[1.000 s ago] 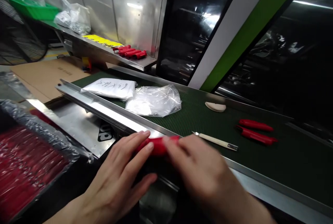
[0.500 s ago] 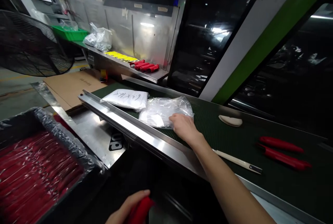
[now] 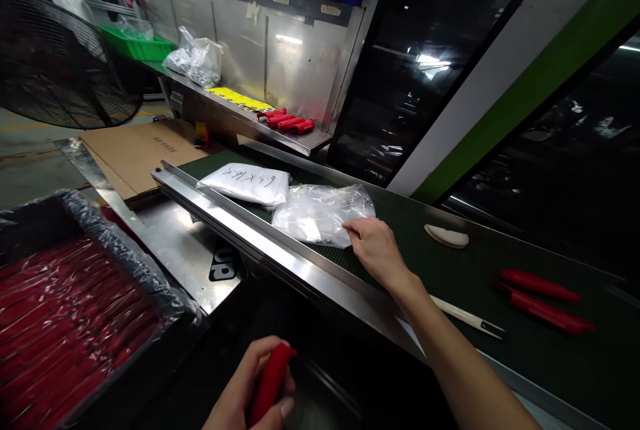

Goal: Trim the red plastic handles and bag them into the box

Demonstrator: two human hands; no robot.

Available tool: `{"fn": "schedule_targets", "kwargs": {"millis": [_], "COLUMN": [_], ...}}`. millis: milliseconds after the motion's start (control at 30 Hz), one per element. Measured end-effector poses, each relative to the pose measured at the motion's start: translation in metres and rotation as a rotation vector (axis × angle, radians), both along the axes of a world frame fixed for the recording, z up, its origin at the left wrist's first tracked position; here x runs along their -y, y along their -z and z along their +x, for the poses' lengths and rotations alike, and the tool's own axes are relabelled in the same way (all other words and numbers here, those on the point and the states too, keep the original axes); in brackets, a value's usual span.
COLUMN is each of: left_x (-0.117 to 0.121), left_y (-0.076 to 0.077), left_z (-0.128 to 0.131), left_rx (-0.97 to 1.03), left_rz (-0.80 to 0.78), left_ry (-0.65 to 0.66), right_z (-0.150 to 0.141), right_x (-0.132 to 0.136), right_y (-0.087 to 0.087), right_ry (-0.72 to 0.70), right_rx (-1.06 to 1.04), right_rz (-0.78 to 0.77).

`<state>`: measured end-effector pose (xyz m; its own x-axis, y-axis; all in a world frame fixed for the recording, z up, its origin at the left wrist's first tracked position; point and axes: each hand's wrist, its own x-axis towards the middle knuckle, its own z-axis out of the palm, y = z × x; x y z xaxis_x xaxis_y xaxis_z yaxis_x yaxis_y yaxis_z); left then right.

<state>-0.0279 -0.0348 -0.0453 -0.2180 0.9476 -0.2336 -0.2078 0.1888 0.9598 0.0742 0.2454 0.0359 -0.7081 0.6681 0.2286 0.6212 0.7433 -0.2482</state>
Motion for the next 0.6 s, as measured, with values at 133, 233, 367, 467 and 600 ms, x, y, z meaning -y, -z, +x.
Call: {"fn": "schedule_targets", "kwargs": {"millis": [133,233,367,467,600], "left_x": [-0.020,-0.032,-0.034,-0.026,-0.019], "left_y": [-0.027,-0.042,-0.043,-0.033,-0.016], "left_z": [0.004,0.010,0.026,0.033,0.034], "left_rx": [0.076,0.273,0.424,0.396,0.174], "left_rz": [0.045,0.093,0.099,0.039,-0.056], "left_ry": [-0.167,-0.217,-0.194,-0.146,-0.112], "right_z": [0.022,0.042,0.063,0.076,0.092], "right_x": [0.051,0.105,0.161,0.179,0.187], "right_y": [-0.012,-0.013,0.001,0.017,0.035], "right_ry": [0.010,0.005,0.011,0.066,0.115], "right_rx": [-0.209,-0.294,-0.365,-0.385,-0.349], "right_rz": [-0.061,-0.167,-0.400,-0.523,-0.489]}}
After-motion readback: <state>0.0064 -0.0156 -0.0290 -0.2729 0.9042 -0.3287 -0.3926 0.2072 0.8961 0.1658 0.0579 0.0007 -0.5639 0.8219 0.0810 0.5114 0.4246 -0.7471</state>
